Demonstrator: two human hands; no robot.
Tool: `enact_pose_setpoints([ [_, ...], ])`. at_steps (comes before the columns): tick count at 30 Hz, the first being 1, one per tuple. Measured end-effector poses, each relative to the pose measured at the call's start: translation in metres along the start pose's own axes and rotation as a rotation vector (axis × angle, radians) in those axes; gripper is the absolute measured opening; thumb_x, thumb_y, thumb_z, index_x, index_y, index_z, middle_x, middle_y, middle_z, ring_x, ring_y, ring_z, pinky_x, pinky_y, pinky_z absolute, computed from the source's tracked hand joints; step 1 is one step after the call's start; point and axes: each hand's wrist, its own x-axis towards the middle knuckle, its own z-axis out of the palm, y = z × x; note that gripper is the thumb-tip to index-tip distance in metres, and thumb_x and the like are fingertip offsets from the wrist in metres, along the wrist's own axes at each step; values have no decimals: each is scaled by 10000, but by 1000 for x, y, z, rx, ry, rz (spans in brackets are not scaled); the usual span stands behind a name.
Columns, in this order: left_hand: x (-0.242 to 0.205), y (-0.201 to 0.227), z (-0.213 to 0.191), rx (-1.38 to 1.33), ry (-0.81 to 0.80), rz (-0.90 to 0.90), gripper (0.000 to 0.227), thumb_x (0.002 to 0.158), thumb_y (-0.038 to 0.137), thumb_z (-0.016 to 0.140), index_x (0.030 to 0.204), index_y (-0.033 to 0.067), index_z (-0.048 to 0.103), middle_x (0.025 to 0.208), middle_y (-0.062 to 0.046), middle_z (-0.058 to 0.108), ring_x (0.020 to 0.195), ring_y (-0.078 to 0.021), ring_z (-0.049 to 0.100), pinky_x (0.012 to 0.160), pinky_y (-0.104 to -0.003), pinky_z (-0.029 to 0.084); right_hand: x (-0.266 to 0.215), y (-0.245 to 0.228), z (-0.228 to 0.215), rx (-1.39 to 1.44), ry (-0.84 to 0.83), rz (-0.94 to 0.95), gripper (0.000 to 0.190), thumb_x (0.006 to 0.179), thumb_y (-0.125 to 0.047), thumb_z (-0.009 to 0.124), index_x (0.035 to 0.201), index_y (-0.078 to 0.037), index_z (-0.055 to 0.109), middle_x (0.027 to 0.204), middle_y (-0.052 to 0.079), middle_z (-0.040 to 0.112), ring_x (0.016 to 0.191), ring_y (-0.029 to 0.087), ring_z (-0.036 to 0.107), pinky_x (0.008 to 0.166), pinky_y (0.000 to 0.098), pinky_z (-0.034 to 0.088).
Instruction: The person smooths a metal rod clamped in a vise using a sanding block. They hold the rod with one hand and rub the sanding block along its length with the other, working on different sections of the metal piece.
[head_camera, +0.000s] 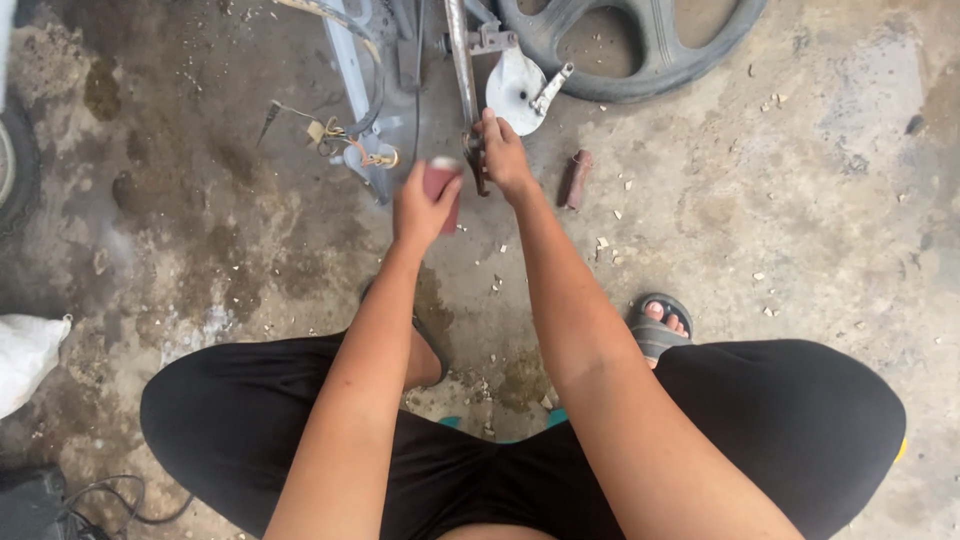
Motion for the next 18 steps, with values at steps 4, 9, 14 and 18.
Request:
enact_pose_setpoints([
  [4, -20, -72, 6, -21, 78, -296, 475, 927, 521, 764, 1023, 76, 625, 932, -189, 692, 978, -402, 708, 808, -503, 540, -2, -3, -5, 8, -10, 24, 683, 1014, -690, 390, 1223, -107, 679, 1098, 205, 704, 919, 329, 704, 767, 443, 642],
  [9, 25, 23, 7, -320, 260, -215, 473, 923, 488, 773, 1072, 61, 632, 1027, -227, 706, 1085, -410, 675, 869, -513, 530, -5, -6, -3, 21, -33, 18, 679, 997, -706, 409, 1199, -116, 675, 1045, 150, 697, 878, 294, 699, 748, 429, 643],
  [14, 53, 33, 30, -175, 201, -164, 458, 902, 546, 766, 1072, 140, 639, 993, -103, 732, 1008, -344, 724, 838, -470, 577, -21, -21, -7, 17, -67, 57, 691, 983, -744, 404, 1206, -143, 662, 1050, 132, 689, 887, 269, 709, 801, 437, 653],
  [18, 80, 18, 51, -5, 268, -77, 524, 874, 525, 798, 1166, 120, 640, 1040, -163, 748, 1013, -397, 723, 827, -497, 624, -20, -18, -8, -13, -102, 39, 740, 976, -778, 410, 1273, -143, 648, 1121, 168, 697, 955, 305, 728, 834, 459, 645],
])
